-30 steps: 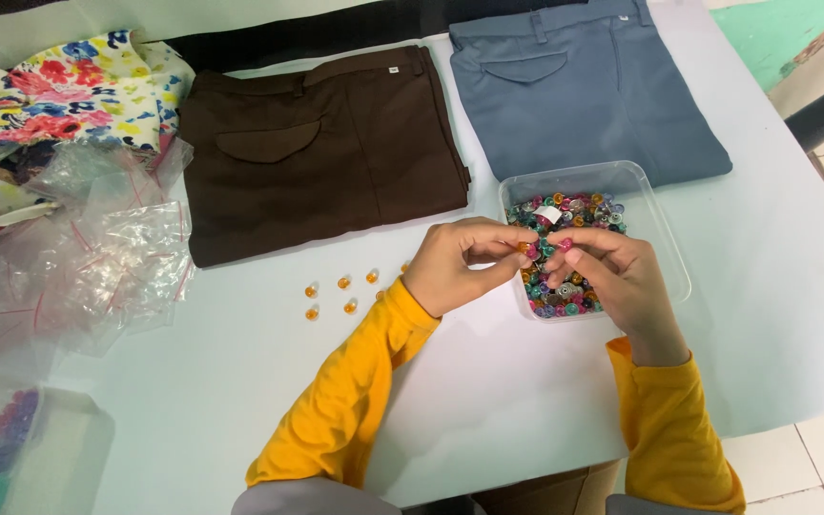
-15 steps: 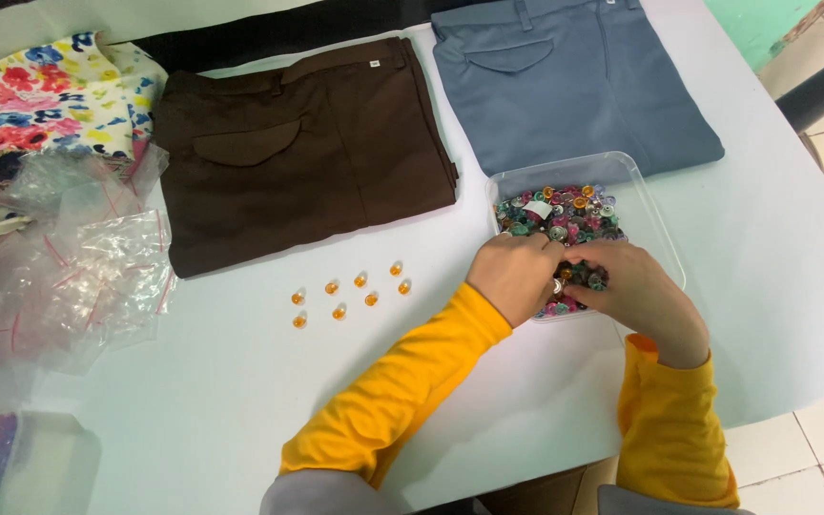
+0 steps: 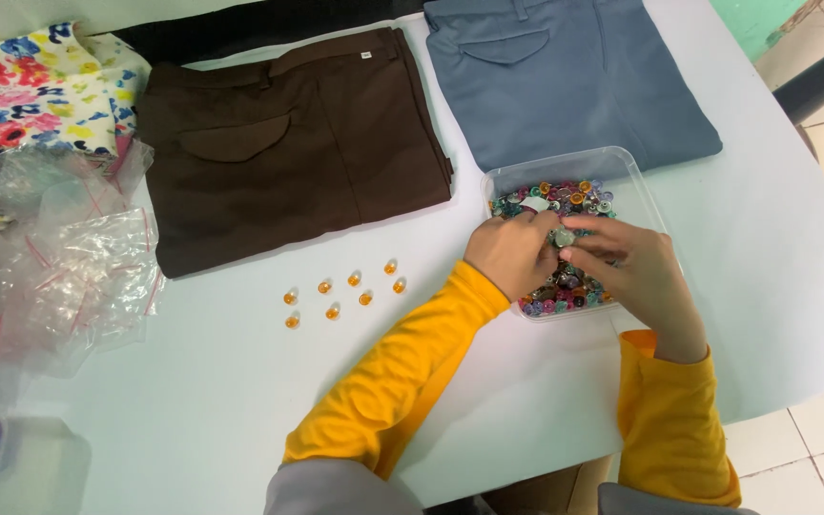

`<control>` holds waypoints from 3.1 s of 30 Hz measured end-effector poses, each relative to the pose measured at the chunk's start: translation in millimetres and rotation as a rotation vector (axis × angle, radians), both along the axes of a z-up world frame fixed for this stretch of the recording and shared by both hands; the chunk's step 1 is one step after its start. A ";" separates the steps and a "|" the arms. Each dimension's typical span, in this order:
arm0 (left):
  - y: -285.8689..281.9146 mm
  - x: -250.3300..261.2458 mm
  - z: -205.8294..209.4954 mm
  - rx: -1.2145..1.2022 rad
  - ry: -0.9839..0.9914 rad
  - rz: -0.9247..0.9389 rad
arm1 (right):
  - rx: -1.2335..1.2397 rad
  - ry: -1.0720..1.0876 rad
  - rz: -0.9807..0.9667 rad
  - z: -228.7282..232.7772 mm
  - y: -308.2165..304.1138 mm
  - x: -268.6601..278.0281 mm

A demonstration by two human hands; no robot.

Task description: Picking up small orange beads one by one and placing them into a plastic zip-lock bag.

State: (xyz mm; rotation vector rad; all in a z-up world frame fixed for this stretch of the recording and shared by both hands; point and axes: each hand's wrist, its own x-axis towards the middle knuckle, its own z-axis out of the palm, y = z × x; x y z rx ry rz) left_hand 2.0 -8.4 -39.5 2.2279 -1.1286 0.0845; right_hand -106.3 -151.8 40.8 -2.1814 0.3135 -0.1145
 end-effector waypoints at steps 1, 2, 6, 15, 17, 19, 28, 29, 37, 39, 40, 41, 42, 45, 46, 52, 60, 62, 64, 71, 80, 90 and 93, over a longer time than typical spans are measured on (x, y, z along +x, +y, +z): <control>6.0 -1.1 6.5 -0.002 -0.001 0.003 | -0.002 -0.001 0.003 -0.7 0.2 0.7; 11.9 -2.4 13.0 -0.158 0.035 0.002 | 0.065 -0.040 -0.027 -1.3 0.1 1.3; 31.3 -3.4 27.1 -0.482 0.116 -0.033 | 0.225 -0.162 -0.069 -7.7 1.0 6.2; 156.8 -13.6 56.0 -0.621 -0.160 -0.002 | 0.450 -0.186 0.370 11.1 84.6 -1.5; 198.2 -11.0 50.0 -0.589 -0.177 0.056 | 0.421 -0.184 0.471 20.4 117.6 1.3; 241.8 -9.2 43.3 -0.558 -0.190 0.108 | 0.391 -0.183 0.566 19.1 147.9 5.1; 414.9 -7.5 -35.3 -0.310 -0.120 0.564 | -0.231 -0.575 0.502 -77.0 233.7 55.3; 423.6 -7.4 -39.5 -0.285 -0.019 0.537 | -0.311 -0.654 0.516 -78.7 246.7 60.4; 409.5 -18.7 -40.4 -0.112 -0.041 0.405 | -0.478 -0.706 0.562 -91.0 330.3 93.7; 404.0 -19.2 -47.6 -0.096 -0.041 0.379 | -0.469 -0.655 0.539 -88.2 338.7 99.7; 404.0 -18.8 -47.4 -0.095 -0.042 0.388 | -0.465 -0.658 0.547 -87.0 342.0 101.6; 403.3 -19.1 -47.7 -0.093 -0.034 0.388 | -0.478 -0.642 0.536 -85.9 344.7 102.5; 402.2 -19.3 -48.0 -0.091 -0.026 0.388 | -0.491 -0.626 0.526 -84.9 346.9 103.4; 401.1 -18.3 -46.3 -0.040 0.006 0.407 | -0.549 -0.596 0.533 -104.1 351.0 110.8; 402.5 -17.4 -48.0 -0.039 0.007 0.409 | -0.547 -0.595 0.534 -102.8 352.2 111.7; 401.0 -18.2 -53.4 0.014 -0.017 0.464 | -0.533 -0.589 0.582 -94.5 346.7 104.9; 398.0 -23.7 -38.0 0.060 -0.008 0.469 | -0.664 -0.723 0.500 -89.5 323.1 79.2; 398.1 -22.5 -41.6 0.070 -0.006 0.469 | -0.684 -0.719 0.503 -89.7 317.1 75.0; 398.6 -21.4 -44.5 0.081 -0.006 0.469 | -0.704 -0.717 0.503 -91.1 312.5 72.6; 399.7 -20.9 -54.8 0.081 -0.041 0.507 | -0.707 -0.700 0.486 -95.6 306.3 71.1; 407.5 -43.8 -51.6 0.050 -0.041 0.593 | -0.619 -0.796 0.611 -103.8 319.2 64.5; 467.8 -106.9 -46.1 0.061 0.088 1.008 | -0.534 -0.872 0.925 -106.5 394.2 49.9; 485.7 -100.6 -49.7 0.047 0.037 1.038 | -0.524 -0.716 0.948 -103.5 431.1 53.1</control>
